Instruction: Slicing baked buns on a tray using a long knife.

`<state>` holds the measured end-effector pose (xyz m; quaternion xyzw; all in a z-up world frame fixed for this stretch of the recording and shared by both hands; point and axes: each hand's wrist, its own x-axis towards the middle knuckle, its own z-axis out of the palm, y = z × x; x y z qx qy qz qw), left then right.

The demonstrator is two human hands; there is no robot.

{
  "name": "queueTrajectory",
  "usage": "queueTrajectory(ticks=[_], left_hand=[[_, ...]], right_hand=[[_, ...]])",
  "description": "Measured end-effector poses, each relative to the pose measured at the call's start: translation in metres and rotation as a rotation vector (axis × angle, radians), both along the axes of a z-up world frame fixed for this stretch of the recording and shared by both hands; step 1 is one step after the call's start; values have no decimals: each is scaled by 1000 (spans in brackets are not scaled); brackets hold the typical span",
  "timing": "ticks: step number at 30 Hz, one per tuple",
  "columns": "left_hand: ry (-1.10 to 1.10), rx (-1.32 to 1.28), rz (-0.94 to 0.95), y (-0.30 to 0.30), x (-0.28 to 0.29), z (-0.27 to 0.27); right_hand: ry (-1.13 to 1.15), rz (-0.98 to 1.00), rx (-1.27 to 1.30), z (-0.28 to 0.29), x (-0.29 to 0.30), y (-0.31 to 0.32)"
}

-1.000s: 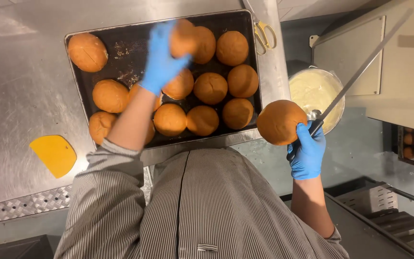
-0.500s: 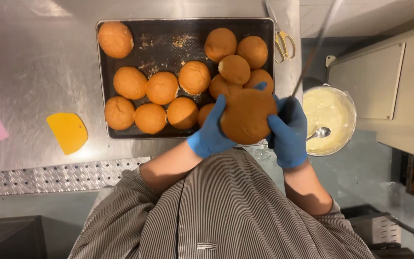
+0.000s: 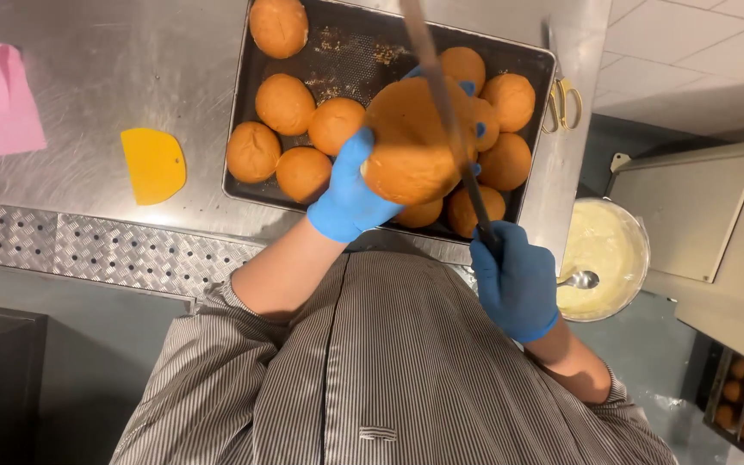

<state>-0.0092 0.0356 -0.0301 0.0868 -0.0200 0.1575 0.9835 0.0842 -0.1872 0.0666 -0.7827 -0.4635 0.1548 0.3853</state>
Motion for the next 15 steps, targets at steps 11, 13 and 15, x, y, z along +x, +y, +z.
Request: queueTrajectory(ticks=[11, 13, 15], left_hand=[[-73, 197, -62, -26, 2, -1], [-10, 114, -14, -21, 3, 6], [50, 43, 37, -9, 0, 17]], right_hand=[[-40, 20, -67, 9, -12, -1], [-45, 1, -105, 7, -14, -4], [-54, -18, -134, 0, -16, -11]])
